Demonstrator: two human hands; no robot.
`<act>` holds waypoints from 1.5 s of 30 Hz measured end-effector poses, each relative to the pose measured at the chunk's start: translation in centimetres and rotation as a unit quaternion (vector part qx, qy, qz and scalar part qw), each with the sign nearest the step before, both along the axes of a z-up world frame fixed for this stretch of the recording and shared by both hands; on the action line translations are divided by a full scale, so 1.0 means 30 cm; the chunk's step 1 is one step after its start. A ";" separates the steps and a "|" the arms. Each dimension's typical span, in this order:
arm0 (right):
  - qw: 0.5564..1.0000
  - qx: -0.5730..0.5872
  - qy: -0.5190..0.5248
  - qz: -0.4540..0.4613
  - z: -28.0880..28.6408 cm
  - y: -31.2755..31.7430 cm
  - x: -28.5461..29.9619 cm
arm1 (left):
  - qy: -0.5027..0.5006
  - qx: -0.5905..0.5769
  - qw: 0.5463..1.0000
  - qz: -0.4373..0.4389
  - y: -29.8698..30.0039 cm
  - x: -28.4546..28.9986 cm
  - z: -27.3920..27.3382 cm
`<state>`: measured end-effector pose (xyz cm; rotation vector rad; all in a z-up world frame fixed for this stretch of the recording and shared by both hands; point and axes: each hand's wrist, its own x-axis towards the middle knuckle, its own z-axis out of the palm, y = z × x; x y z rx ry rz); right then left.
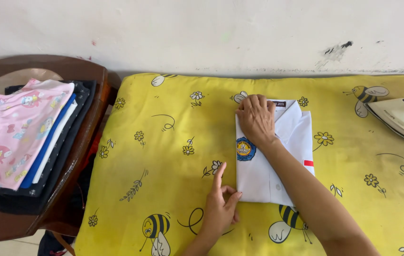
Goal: The person irons a white short-sleeved shirt laid out on a yellow bedsheet. They use an electric iron to smooth the collar, sleeves, and main body of the shirt. After ironing, the person folds the shirt neatly and places it on a stack of other folded clothes.
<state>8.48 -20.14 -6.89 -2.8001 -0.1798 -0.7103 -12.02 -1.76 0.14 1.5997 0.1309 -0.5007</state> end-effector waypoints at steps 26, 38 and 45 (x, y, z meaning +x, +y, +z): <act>0.789 0.417 0.406 -0.200 0.249 -0.438 -0.823 | -0.047 0.059 0.997 0.033 -0.016 -0.030 -0.057; 0.722 0.525 0.439 -0.102 0.100 -0.448 -0.874 | -0.170 0.139 0.975 0.024 -0.023 -0.047 -0.122; 0.764 0.426 0.434 -0.215 0.183 -0.373 -0.856 | -0.356 0.404 0.842 -0.043 -0.052 -0.061 -0.184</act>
